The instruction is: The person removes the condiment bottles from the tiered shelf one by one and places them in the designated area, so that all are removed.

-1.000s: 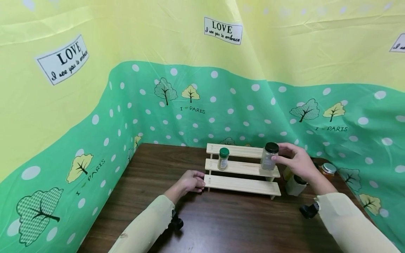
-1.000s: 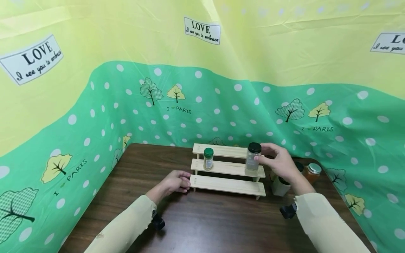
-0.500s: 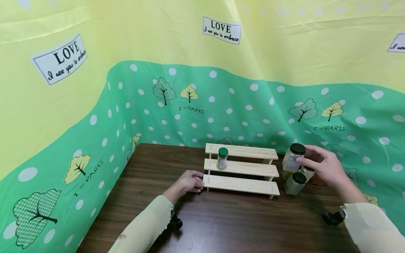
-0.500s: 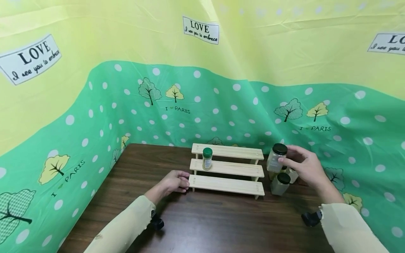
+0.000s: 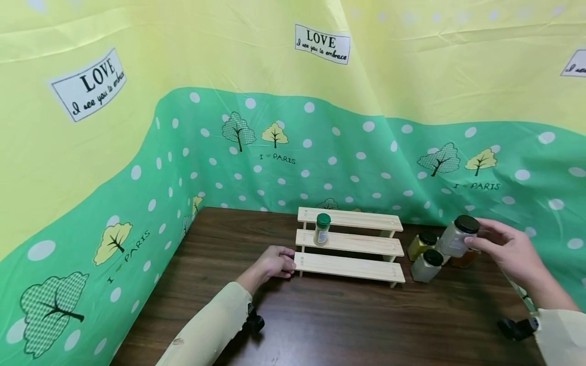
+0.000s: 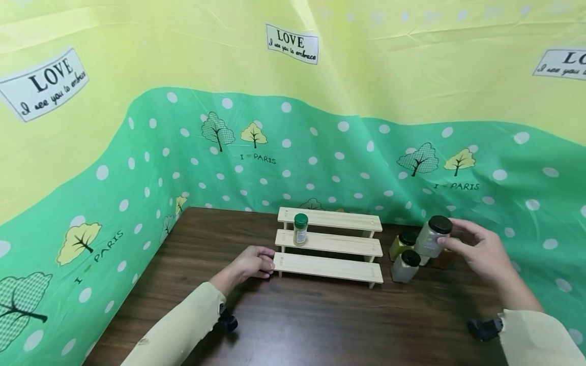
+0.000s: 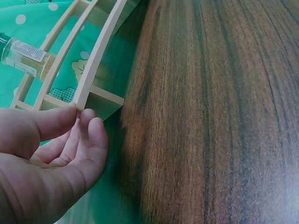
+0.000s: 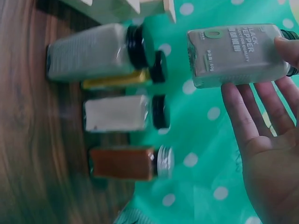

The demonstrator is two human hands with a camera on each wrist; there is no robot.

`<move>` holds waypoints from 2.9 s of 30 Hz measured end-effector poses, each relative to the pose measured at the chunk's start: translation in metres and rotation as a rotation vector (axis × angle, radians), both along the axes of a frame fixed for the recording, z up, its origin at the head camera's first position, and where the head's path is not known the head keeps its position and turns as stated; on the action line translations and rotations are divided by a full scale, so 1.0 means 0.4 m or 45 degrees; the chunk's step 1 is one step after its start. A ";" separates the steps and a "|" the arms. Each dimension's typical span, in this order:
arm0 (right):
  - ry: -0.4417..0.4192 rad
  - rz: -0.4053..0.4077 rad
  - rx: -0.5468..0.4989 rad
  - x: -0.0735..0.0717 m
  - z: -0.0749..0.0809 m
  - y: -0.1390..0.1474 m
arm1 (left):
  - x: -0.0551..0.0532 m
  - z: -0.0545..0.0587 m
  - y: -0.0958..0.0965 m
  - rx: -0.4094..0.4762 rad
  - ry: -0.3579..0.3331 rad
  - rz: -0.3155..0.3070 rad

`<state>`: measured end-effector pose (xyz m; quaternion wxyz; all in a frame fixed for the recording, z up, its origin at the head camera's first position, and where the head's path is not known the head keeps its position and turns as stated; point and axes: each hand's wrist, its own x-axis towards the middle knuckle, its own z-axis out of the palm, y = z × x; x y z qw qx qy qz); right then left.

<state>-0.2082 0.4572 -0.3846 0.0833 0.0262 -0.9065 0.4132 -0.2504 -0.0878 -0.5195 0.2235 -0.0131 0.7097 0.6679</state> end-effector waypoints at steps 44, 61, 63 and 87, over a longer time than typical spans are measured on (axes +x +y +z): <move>-0.241 -0.003 -0.032 0.002 -0.261 0.078 | -0.006 -0.003 0.006 -0.026 -0.011 0.007; -0.222 0.002 -0.051 0.003 -0.264 0.080 | -0.003 0.011 0.004 -0.038 -0.019 0.015; -0.226 0.019 -0.093 0.002 -0.265 0.084 | -0.004 0.012 0.004 -0.038 -0.020 0.015; -0.257 -0.014 0.018 0.011 -0.254 0.091 | 0.001 0.008 0.006 -0.042 -0.016 0.001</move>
